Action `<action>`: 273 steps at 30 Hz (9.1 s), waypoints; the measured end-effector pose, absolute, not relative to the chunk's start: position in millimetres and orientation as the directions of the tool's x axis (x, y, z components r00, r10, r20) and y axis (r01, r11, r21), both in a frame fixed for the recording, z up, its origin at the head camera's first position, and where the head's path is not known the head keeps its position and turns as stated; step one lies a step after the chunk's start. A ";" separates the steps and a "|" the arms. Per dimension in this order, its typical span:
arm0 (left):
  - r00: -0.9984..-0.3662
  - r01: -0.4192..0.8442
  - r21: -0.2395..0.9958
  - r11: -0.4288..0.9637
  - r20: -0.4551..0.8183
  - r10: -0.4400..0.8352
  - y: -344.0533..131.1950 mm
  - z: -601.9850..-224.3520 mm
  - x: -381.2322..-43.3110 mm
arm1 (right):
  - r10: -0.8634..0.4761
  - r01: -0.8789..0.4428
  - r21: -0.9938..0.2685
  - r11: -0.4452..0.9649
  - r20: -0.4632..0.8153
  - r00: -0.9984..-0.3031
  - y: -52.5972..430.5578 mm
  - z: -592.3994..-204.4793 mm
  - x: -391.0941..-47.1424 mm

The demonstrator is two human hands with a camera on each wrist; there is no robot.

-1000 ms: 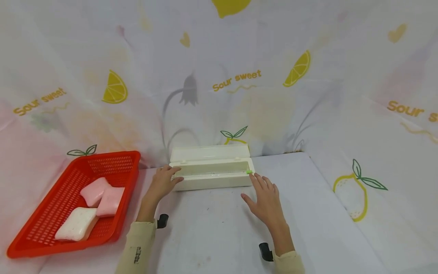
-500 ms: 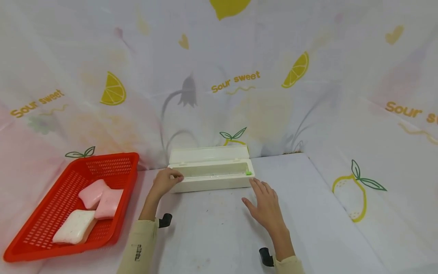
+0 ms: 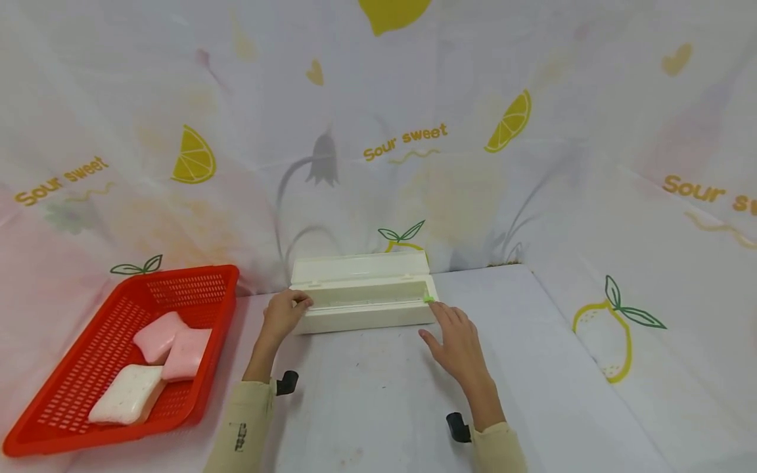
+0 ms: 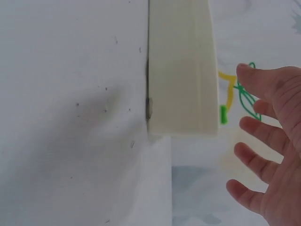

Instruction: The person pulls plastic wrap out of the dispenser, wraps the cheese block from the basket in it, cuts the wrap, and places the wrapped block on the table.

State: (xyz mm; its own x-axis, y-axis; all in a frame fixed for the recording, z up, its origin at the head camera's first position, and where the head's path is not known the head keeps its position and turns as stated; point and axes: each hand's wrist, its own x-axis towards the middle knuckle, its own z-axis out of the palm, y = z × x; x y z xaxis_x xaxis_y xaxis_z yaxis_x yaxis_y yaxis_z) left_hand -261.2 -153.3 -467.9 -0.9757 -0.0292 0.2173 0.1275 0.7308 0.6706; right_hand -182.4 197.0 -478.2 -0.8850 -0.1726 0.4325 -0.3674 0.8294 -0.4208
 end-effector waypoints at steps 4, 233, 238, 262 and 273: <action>-0.978 0.120 0.678 0.725 0.206 -0.031 -152.6 -464.7 -261.2 | -0.170 -0.364 -0.426 0.828 0.427 -0.888 191.6 -474.1 -197.1; -0.373 0.819 0.301 0.488 0.926 0.054 -168.6 -274.2 -103.9 | -0.217 -0.803 -0.596 -0.022 0.787 -0.578 187.4 -266.5 -142.9; -0.522 0.749 0.370 0.549 0.841 0.145 -178.3 -286.8 -92.5 | -0.430 -0.619 -0.780 -0.090 0.591 -0.682 196.3 -288.8 -145.5; -0.716 0.361 0.690 0.627 -0.226 0.661 -187.2 -403.3 -81.6 | -0.868 0.048 -0.972 0.229 -0.226 -0.441 203.5 -428.2 -140.3; -0.687 0.474 0.567 0.674 -0.240 0.685 -174.9 -450.1 -74.7 | -0.809 0.040 -0.937 0.347 -0.321 -0.493 201.3 -471.4 -125.9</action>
State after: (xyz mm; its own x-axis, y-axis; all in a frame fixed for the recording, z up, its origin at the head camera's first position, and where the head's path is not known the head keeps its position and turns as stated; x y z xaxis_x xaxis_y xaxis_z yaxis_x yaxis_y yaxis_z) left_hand -74.7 -174.9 -450.1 -0.6874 0.6854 -0.2402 0.4738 0.6739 0.5669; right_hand -125.9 201.3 -471.4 -0.4932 -0.8086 -0.3206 0.0396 0.3473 -0.9369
